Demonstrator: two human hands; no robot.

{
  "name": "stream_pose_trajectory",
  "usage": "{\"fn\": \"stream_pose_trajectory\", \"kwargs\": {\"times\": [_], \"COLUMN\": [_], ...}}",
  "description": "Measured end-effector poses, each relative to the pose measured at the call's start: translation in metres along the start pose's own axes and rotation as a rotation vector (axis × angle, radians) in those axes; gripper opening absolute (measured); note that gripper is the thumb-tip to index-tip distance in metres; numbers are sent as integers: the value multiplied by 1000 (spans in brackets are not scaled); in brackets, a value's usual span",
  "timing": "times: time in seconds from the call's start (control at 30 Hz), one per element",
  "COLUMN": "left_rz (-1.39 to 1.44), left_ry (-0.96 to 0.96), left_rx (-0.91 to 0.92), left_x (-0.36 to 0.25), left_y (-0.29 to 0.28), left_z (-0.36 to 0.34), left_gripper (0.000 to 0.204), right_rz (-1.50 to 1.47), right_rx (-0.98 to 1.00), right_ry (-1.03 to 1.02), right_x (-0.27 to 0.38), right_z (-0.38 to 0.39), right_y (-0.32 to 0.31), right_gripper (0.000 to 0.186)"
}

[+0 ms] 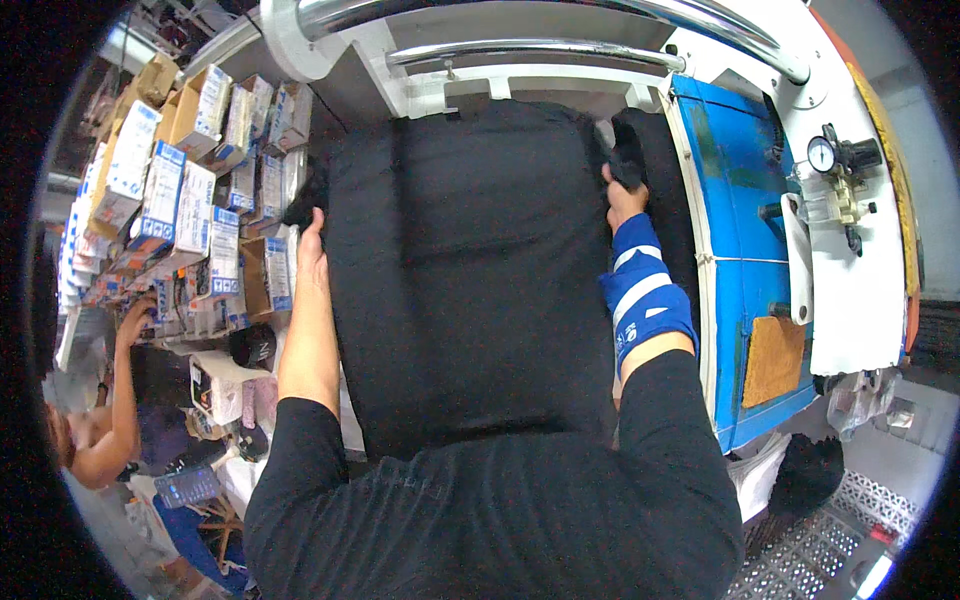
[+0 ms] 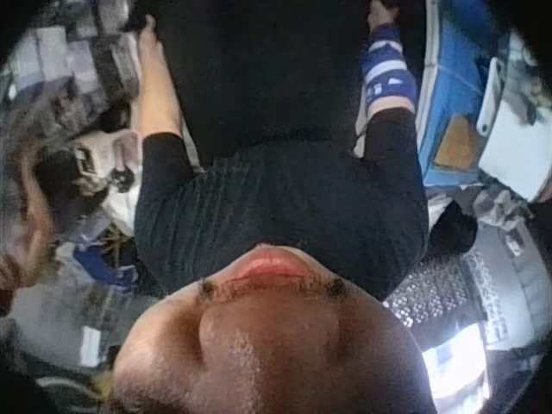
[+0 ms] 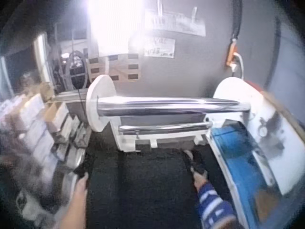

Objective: The person places a black t-shirt on a heat press, aligns a transfer sheet with a medical technology design, and operates the press to apply the print. They then remove the t-shirt, inspect the result, and repeat the process with another shirt.

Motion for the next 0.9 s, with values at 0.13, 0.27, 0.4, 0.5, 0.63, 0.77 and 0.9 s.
{"fn": "stream_pose_trajectory", "kwargs": {"times": [0.13,0.27,0.4,0.5,0.63,0.77,0.9], "left_rz": [-899,-692,-278,-441,-1016,-1385,-1454], "left_ry": [347,458,204,-38,574,925,949], "left_rx": [-498,-349,86,-25,-97,-308,-456], "left_x": [-28,-50,-44,-55,-126,-138,-134], "left_y": [-104,24,104,74,79,98,116], "left_z": [-25,-2,-12,-11,-17,9,33], "left_gripper": [48,42,59,57,39,42,45], "right_rz": [768,506,-444,-344,113,604,678], "right_rx": [-121,-143,615,774,438,64,-63], "right_ry": [-454,-824,270,362,-231,-635,-532], "right_x": [64,104,4,34,63,96,107], "right_z": [38,27,-36,7,-52,-24,-28], "right_y": [34,34,110,134,94,86,83], "right_gripper": [57,48,51,46,40,39,49]}}
Point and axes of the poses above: each hand's wrist, its own z-axis away from the middle knuckle, its own y-axis out of the palm, x = y × z, the point moved 9 cm from there along -z, towards the middle knuckle, and after that the axes turned 1 degree about -x, right-handed, at the moved point
